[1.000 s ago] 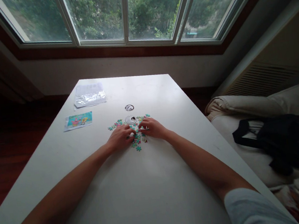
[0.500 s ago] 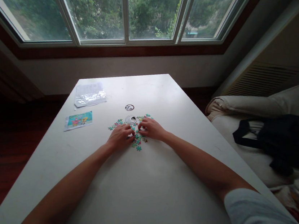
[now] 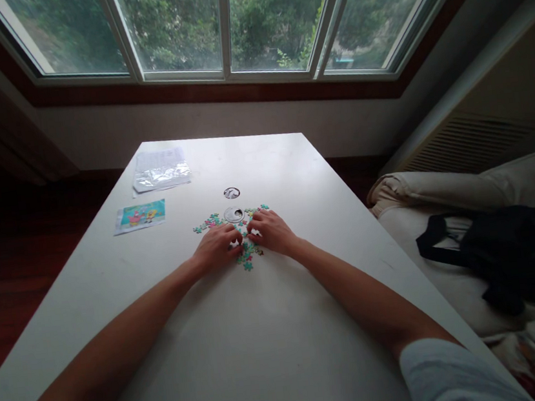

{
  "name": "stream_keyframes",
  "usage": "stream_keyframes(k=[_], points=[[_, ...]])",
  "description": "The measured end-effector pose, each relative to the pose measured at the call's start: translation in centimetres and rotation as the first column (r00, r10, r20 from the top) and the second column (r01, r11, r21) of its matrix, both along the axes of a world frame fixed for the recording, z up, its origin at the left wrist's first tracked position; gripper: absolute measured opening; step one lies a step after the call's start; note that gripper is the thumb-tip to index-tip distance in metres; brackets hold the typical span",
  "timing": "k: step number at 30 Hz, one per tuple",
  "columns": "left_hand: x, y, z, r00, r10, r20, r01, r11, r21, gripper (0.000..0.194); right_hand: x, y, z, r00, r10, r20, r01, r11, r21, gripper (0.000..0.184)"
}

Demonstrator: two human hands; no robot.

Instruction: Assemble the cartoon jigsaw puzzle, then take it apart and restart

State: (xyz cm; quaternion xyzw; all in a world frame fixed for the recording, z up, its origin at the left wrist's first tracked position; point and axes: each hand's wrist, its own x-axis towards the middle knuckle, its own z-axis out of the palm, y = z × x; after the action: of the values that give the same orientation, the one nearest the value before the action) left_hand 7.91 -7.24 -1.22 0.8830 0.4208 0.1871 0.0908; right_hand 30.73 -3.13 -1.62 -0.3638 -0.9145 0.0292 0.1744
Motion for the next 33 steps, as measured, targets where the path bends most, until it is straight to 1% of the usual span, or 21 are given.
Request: stream_keyframes(k=[2, 5, 8, 10, 14, 17, 19, 23, 27, 33], points=[[0.03, -0.07, -0.02, 0.999, 0.004, 0.042, -0.003, 1.000, -0.030, 0.004, 0.07, 0.10, -0.08, 1.000, 0.001, -0.013, -0.001, 1.000, -0.007, 0.009], [0.06, -0.09, -0.04, 0.989, 0.026, 0.142, -0.010, 0.994, -0.112, 0.003, 0.33, 0.35, -0.11, 0.999, -0.005, -0.047, 0.004, 1.000, -0.020, 0.008], [-0.08, 0.15, -0.14, 0.969, 0.074, 0.236, -0.030, 0.982, -0.184, 0.006, 0.76, 0.62, 0.06, 0.996, -0.034, -0.085, 0.031, 0.999, -0.039, 0.006], [-0.29, 0.43, -0.30, 0.958, 0.122, 0.260, -0.072, 0.979, -0.192, 0.008, 0.96, 0.71, 0.17, 0.994, -0.045, -0.096, 0.040, 0.998, -0.058, 0.006], [-0.78, 0.86, -0.76, 0.953, 0.208, 0.221, -0.176, 0.972, -0.154, 0.012, 0.79, 0.41, 0.21, 0.997, -0.008, -0.074, 0.004, 0.998, -0.062, 0.012], [-0.88, 0.81, -0.91, 0.952, 0.237, 0.192, -0.217, 0.969, -0.119, 0.012, 0.38, -0.04, 0.23, 0.999, -0.006, -0.036, 0.004, 0.999, -0.040, 0.017], [-0.82, 0.66, -0.86, 0.953, 0.245, 0.177, -0.230, 0.968, -0.099, 0.010, 0.20, -0.20, 0.25, 1.000, -0.013, -0.012, 0.012, 0.999, -0.049, 0.019], [-0.66, 0.46, -0.69, 0.958, 0.246, 0.148, -0.236, 0.968, -0.082, 0.010, 0.18, -0.06, 0.20, 1.000, -0.030, 0.003, 0.031, 0.995, -0.099, 0.017], [-0.66, 0.49, -0.77, 0.966, 0.221, 0.132, -0.214, 0.975, -0.062, 0.013, 0.21, 0.12, 0.09, 0.999, -0.030, -0.022, 0.026, 0.988, -0.155, 0.016], [-0.88, 0.64, -0.91, 0.974, 0.197, 0.115, -0.193, 0.980, -0.037, 0.015, 0.07, -0.09, 0.24, 0.996, 0.029, -0.087, -0.045, 0.983, -0.180, 0.011]])
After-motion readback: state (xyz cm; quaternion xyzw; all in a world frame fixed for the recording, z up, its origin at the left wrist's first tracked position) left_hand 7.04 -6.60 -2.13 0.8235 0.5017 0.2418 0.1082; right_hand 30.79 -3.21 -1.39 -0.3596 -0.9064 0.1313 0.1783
